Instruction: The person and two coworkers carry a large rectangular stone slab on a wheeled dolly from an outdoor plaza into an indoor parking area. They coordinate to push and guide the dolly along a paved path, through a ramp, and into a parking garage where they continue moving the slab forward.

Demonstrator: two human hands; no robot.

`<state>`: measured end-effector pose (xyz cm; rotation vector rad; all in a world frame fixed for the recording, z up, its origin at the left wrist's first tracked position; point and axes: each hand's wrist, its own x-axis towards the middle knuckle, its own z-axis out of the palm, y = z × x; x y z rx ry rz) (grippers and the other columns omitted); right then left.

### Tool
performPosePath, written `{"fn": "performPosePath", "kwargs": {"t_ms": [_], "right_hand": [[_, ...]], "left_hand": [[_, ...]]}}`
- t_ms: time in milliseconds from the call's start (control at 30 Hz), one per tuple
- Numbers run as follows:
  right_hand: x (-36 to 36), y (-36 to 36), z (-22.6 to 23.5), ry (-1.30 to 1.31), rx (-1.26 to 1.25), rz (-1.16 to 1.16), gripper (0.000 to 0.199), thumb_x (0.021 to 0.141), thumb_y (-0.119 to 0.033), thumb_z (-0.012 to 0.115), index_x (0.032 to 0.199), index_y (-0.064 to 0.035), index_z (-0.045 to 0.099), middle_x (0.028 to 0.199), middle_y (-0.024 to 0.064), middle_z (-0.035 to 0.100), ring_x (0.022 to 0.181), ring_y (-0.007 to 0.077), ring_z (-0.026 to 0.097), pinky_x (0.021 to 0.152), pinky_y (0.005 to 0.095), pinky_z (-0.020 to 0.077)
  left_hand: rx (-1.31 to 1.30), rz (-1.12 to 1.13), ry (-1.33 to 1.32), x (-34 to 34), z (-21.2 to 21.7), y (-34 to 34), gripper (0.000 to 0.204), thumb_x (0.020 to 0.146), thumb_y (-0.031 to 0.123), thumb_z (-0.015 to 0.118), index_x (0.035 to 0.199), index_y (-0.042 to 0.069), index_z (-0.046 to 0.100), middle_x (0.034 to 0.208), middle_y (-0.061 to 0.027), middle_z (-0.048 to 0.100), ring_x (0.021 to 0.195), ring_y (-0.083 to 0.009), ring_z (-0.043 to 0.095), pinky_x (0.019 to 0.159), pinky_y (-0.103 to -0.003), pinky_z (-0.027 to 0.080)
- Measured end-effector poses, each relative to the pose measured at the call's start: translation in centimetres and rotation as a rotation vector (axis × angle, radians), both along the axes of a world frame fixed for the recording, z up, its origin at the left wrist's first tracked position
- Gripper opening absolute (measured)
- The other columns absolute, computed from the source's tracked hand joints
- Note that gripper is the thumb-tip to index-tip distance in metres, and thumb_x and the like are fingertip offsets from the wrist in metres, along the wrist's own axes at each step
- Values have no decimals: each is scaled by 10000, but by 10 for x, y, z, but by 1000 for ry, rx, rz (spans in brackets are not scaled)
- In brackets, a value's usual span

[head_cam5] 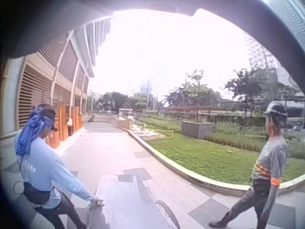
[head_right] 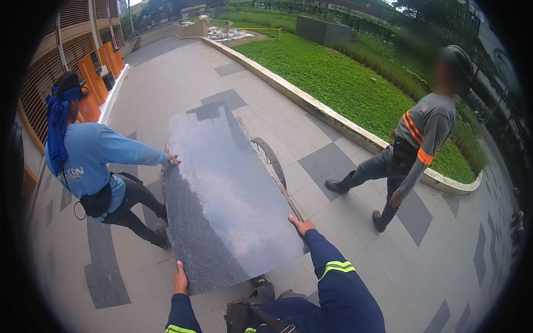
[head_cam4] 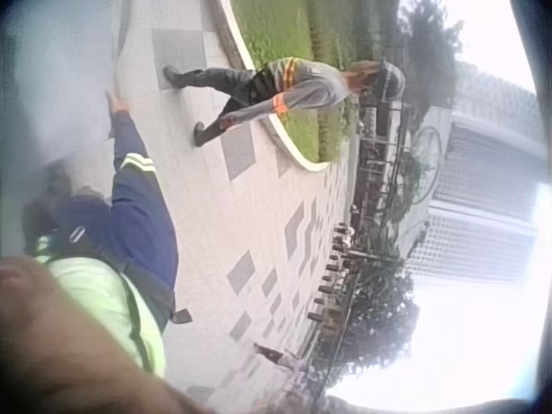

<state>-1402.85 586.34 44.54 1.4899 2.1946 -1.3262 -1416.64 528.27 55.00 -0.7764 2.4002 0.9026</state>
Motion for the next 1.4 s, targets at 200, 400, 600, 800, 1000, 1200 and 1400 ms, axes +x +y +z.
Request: {"fn": "performPosePath", "kwargs": {"t_ms": [200,400,600,800,1000,1200,1400], "right_hand": [[-179,-18,65,-7,55,-21,1284,640,-917,603,1315,173,540,1331,353,574,1268,426,573,1058,447,462],[-325,1,88,65,37,-35,1229,639,-915,612,1229,162,613,1222,336,643,1158,428,645,993,456,502],[-488,25,54,92,-20,-52,1095,725,-777,696,1344,114,547,1299,298,615,1212,393,608,1030,424,471],[-639,55,37,19,-22,-34,1178,709,-847,637,1338,143,531,1328,332,583,1267,411,570,1073,436,437],[-788,90,23,34,7,41,1261,678,-893,608,1349,170,503,1365,359,545,1326,433,522,1117,433,396],[-935,106,42,-43,-69,56,1359,678,-925,560,1449,179,369,1460,380,439,1404,440,432,1159,434,344],[-1100,166,28,48,-152,55,1365,672,-903,597,1449,193,353,1461,384,436,1405,434,434,1153,423,360]], "left_hand": [[44,86,92,-151,-16,-6,1125,870,839,439,1283,-201,554,1322,-313,604,1265,-397,569,1071,-426,415],[93,43,114,-308,-18,24,1133,867,837,454,1300,-207,535,1356,-314,579,1279,-386,559,1082,-423,404],[111,-11,271,-448,-2,67,909,944,721,461,1445,-37,491,1439,-202,555,1357,-327,501,1136,-384,359],[-91,90,118,-600,-32,84,1027,902,799,418,1269,-142,607,1313,-346,593,1302,-438,536,1105,-454,393],[-107,105,118,-737,-24,97,1089,867,840,413,1196,-175,630,1285,-380,587,1294,-475,528,1104,-479,391],[-92,115,39,-883,-3,119,1068,877,821,424,1234,-167,611,1326,-382,557,1329,-466,498,1122,-467,378],[-48,85,74,-1048,11,160,1022,897,785,440,1310,-140,572,1366,-370,536,1363,-449,468,1139,-450,357]]}}
